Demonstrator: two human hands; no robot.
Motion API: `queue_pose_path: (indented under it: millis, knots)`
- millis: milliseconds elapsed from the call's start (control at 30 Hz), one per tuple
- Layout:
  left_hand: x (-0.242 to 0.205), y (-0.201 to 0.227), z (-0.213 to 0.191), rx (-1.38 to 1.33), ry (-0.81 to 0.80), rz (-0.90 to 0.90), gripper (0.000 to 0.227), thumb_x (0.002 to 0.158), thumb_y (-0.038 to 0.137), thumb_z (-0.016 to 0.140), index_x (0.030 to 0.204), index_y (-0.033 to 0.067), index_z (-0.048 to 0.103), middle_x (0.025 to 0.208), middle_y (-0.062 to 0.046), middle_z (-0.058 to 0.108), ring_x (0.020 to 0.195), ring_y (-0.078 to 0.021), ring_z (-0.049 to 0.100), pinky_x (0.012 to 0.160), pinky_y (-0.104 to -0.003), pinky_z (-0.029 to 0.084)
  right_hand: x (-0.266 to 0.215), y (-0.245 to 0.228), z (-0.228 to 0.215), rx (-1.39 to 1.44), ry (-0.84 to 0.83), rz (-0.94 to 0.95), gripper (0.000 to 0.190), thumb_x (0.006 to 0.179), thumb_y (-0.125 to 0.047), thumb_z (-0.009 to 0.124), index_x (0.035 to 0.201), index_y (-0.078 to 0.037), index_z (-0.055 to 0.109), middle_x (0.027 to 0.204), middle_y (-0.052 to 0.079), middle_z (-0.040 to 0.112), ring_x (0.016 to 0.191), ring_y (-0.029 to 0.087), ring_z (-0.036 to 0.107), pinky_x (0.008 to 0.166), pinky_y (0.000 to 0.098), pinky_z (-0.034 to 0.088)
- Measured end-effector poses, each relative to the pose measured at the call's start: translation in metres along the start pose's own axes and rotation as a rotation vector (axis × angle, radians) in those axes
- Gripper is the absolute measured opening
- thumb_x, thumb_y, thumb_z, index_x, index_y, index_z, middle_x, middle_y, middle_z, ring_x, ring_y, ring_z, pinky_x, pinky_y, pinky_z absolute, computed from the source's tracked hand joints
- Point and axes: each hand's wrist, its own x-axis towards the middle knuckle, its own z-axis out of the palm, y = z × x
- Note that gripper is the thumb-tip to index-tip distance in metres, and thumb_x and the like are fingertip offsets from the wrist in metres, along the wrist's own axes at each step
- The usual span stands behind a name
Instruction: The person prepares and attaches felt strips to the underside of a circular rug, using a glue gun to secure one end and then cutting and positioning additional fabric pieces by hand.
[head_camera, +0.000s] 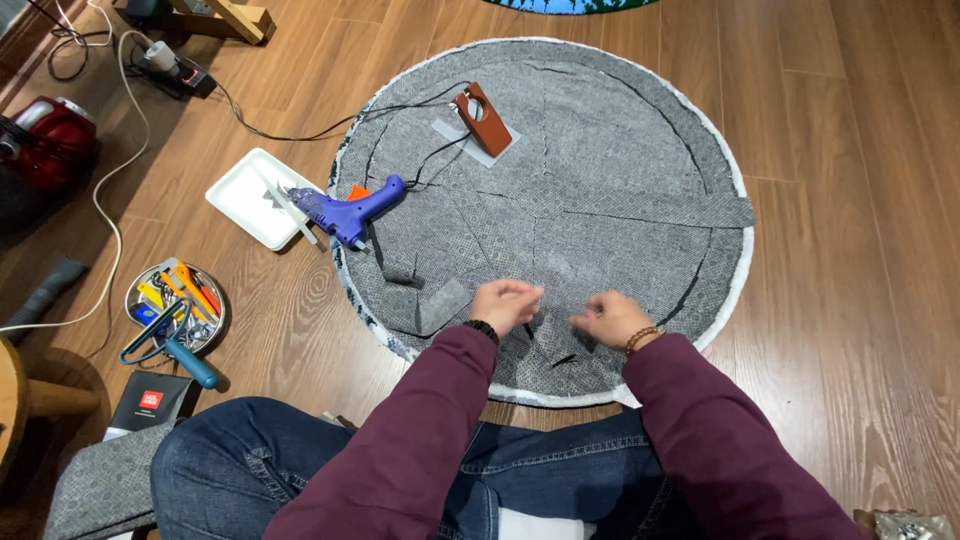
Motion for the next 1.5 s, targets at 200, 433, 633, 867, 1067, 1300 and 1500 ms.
queue_pose_path:
  millis: [200,433,633,867,1067,1300,1500]
  knots:
    - [-0.016,-0.039,-0.005,0.138,0.065,-0.144,0.036,0.085,0.017,0.087,0.106,-0.0063,0.07,0.095,-0.019,0.076,0.086,-0.0226,0.079,0.078,-0.029,0.069,0.01,0.011,0.02,0.378,-0.095,0.158,0.038,0.079,-0.008,0.087,0.072,-0.009,0.049,0.067,0.011,0.068,0.059,0.022,0.074,0.05,0.0294,0.062]
    - [-0.016,-0.061,-0.001,0.117,0.074,-0.165,0.038,0.082,0.013,0.09,0.105,-0.0088,0.068,0.094,-0.022,0.075,0.088,-0.0243,0.079,0.079,-0.031,0.068,0.012,0.008,0.034,0.472,-0.148,0.179,0.049,0.074,-0.003,0.091,0.075,-0.01,0.043,0.066,0.013,0.067,0.06,0.023,0.072,0.049,0.03,0.063]
    - [-0.015,-0.065,-0.002,0.072,0.091,-0.159,0.036,0.08,0.008,0.089,0.104,-0.0088,0.069,0.094,-0.022,0.075,0.086,-0.0242,0.079,0.074,-0.028,0.069,0.01,0.006,0.036,0.467,-0.127,0.199,0.047,0.073,0.0,0.09,0.08,-0.01,0.045,0.069,0.014,0.067,0.059,0.023,0.07,0.052,0.031,0.064]
    - [-0.02,-0.065,0.006,-0.001,0.101,-0.182,0.043,0.082,0.016,0.09,0.11,-0.0088,0.068,0.1,-0.021,0.074,0.087,-0.0207,0.078,0.075,-0.026,0.068,0.014,0.012,0.033,0.586,-0.143,0.236,0.043,0.075,0.002,0.087,0.085,-0.009,0.047,0.071,0.013,0.065,0.064,0.024,0.07,0.06,0.0349,0.067]
    - [-0.022,-0.073,0.014,-0.123,0.09,-0.218,0.061,0.083,0.022,0.093,0.126,-0.011,0.063,0.115,-0.023,0.07,0.102,-0.0266,0.076,0.086,-0.034,0.068,-0.003,-0.004,0.019,0.69,-0.227,0.241,0.042,0.079,0.001,0.085,0.088,-0.01,0.045,0.071,0.007,0.062,0.068,0.019,0.069,0.069,0.0365,0.068]
    - [-0.003,-0.099,0.012,-0.347,0.04,-0.23,0.076,0.087,0.024,0.093,0.142,-0.0085,0.053,0.126,-0.016,0.06,0.111,-0.0275,0.072,0.097,-0.041,0.062,0.01,0.013,0.024,0.784,-0.281,0.245,0.047,0.076,-0.003,0.091,0.085,-0.015,0.047,0.066,0.004,0.064,0.066,0.019,0.071,0.071,0.0396,0.069]
    - [0.003,-0.109,0.01,-0.369,0.016,-0.245,0.074,0.09,0.022,0.091,0.145,-0.0063,0.051,0.132,-0.016,0.06,0.119,-0.0309,0.069,0.101,-0.044,0.059,-0.006,-0.002,0.014,0.763,-0.33,0.235,0.049,0.076,-0.001,0.092,0.085,-0.013,0.045,0.07,0.006,0.067,0.069,0.02,0.074,0.073,0.04,0.068]
